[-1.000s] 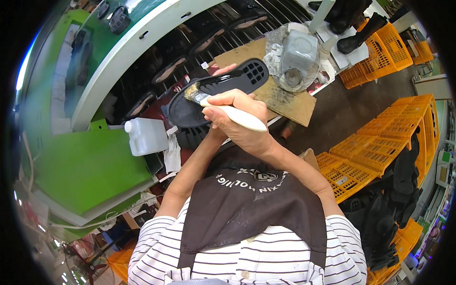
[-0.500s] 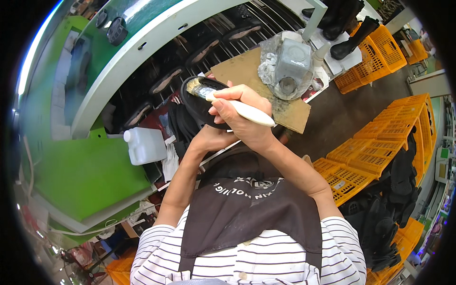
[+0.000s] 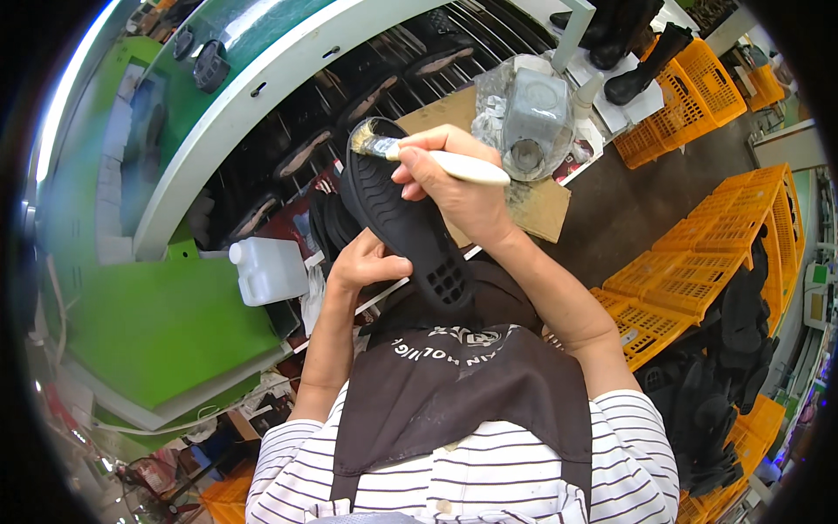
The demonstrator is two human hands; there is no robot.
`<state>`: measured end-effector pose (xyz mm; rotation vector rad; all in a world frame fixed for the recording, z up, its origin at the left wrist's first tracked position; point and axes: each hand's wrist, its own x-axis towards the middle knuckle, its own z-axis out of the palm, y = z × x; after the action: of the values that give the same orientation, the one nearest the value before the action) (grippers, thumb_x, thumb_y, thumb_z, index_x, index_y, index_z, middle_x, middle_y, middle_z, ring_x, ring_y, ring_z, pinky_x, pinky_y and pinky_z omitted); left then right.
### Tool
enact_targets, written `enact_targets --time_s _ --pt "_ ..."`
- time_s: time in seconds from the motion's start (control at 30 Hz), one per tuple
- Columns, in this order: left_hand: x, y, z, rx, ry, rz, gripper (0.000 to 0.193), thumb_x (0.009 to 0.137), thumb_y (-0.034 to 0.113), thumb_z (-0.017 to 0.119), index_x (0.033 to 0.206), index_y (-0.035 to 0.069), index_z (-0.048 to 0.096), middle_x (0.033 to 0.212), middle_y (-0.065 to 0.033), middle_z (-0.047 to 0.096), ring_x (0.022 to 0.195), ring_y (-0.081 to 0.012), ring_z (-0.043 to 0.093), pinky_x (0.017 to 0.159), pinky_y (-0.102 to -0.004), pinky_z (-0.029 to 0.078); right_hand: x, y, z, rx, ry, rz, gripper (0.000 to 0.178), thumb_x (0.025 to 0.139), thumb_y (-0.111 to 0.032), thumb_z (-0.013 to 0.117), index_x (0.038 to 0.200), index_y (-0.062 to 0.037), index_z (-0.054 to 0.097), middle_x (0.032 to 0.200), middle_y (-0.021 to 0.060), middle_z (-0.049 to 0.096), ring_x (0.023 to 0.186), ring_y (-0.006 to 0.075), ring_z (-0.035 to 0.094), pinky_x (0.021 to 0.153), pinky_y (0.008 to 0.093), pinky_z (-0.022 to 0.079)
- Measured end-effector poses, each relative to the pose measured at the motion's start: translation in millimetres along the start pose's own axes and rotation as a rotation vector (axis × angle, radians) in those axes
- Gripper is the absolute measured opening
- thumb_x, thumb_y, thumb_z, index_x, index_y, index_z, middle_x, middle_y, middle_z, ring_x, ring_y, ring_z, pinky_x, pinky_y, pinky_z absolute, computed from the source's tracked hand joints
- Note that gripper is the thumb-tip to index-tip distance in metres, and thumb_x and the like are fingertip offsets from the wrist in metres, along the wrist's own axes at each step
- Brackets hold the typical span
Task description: The recorder applies a liquid adhesive using a brush to the bottom of shoe soles and then places them onto a moving conveyor belt.
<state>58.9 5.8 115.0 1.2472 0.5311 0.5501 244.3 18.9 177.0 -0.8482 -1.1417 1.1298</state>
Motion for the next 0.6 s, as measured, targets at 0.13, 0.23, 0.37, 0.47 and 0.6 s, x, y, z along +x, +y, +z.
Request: enact_targets --time_s 0.13,0.23,0.37,0.47,0.6 --pt "-7 6 8 -0.151 0.061 0.016 0.076 0.076 0.036 0.069 0.131 -0.007 0.038 0.119 -0.0097 0.051 0.107 -0.0159 0.048 0.093 -0.0297 0.039 6 -8 -7 -0.041 -0.008 0.073 0.018 0.089 -0.015 0.063 0.093 0.0019 0.063 0.074 0.0081 0.067 0.058 0.0078 0.062 0.054 0.0194 0.051" --pt "-8 12 10 -0.185 0.073 -0.002 0.079 0.077 0.041 0.067 0.131 -0.008 0.037 0.119 -0.0102 0.051 0.107 -0.0167 0.049 0.093 -0.0289 0.039 6 -9 -12 -0.033 -0.03 0.119 0.019 0.089 -0.018 0.063 0.093 0.0011 0.063 0.073 0.0073 0.066 0.057 0.0071 0.061 0.052 0.0188 0.05" --pt "-13 5 15 -0.283 0.146 0.014 0.084 0.07 0.055 0.068 0.123 -0.007 0.045 0.107 -0.0148 0.059 0.094 -0.0211 0.061 0.082 -0.0307 0.049 1 -11 -14 -0.028 -0.081 0.154 0.02 0.089 -0.019 0.063 0.093 0.0012 0.063 0.072 0.007 0.066 0.057 0.0073 0.061 0.052 0.0186 0.05" --pt "-14 0 13 -0.32 0.138 0.042 0.081 0.071 0.057 0.066 0.116 -0.008 0.048 0.096 -0.018 0.061 0.081 -0.0223 0.063 0.071 -0.0297 0.052 -3 -11 -17 -0.033 -0.147 0.16 0.02 0.089 -0.018 0.063 0.092 0.0016 0.063 0.072 0.0072 0.066 0.057 0.0073 0.061 0.051 0.0183 0.05" --pt "-16 1 10 -0.399 0.046 0.084 0.077 0.079 0.06 0.057 0.117 -0.007 0.048 0.097 -0.0156 0.06 0.083 -0.0193 0.06 0.073 -0.0281 0.048 -9 -14 -18 -0.04 -0.223 0.211 0.019 0.088 -0.017 0.063 0.091 0.0021 0.064 0.071 0.0074 0.066 0.057 0.0071 0.061 0.05 0.018 0.049"
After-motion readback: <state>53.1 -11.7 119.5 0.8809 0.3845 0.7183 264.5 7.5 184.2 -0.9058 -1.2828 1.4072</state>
